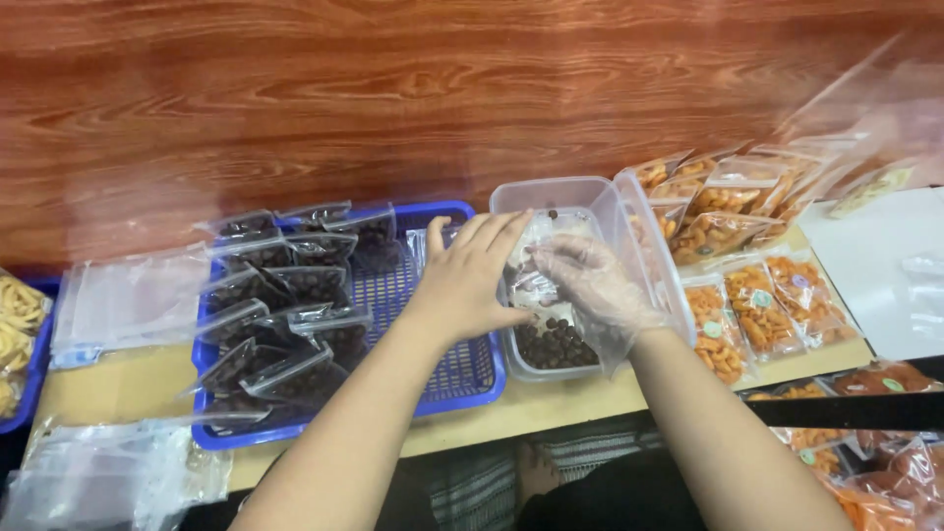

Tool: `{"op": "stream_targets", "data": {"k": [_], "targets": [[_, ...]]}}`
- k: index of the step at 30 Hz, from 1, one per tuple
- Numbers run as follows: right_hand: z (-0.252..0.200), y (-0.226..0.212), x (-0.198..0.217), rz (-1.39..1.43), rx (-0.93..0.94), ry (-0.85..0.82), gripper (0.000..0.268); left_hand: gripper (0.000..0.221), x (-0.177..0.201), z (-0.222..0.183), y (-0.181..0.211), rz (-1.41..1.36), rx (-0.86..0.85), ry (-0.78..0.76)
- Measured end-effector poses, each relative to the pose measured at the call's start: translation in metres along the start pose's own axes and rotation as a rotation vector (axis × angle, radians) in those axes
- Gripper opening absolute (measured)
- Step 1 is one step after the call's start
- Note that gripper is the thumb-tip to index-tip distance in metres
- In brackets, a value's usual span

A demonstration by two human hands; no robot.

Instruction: The person scoops dark dried fruit pieces from a plastic container into small clear plastic bags. They seal each bag and place it into a blue basket. The process is repeated multiple times.

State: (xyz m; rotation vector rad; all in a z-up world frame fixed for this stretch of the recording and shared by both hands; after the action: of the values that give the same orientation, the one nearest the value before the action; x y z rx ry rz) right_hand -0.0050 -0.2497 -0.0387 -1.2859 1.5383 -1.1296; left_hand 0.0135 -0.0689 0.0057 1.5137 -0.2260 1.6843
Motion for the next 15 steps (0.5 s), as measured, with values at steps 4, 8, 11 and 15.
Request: {"op": "stream_targets", "data": {"k": [4, 8, 11, 15], "targets": [[-0.024, -0.022, 0.009, 0.064, -0.014, 0.125, 0.026, 0.108, 0.005, 0.006, -0.009, 0.035, 0.038, 0.014], [-0.021, -0.026, 0.028, 0.044, 0.016, 0.193, 0.024, 0.113, 0.02, 0.011, -0.034, -0.021, 0.154, -0.04], [-0.009, -0.005, 0.041, 0.013, -0.047, 0.216, 0.023, 0.119, 0.021, 0.009, -0.04, -0.295, 0.197, -0.045], [-0.006, 0.007, 0.047, 0.07, -0.097, 0.26, 0.019, 0.131, 0.008, 0.006, -0.035, -0.916, 0.087, 0.121]]}}
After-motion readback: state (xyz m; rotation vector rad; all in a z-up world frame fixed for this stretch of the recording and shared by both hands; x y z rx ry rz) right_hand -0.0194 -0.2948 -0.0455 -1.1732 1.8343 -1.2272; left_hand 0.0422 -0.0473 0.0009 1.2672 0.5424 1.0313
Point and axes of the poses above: each hand's wrist, its own z-axis towards the middle knuckle, its own x-axis out of the back of the hand, y = z × x, the point moved 3 cm from there along z, towards the middle knuckle, and after that the axes turned 1 degree about y, right-handed, at the moved point
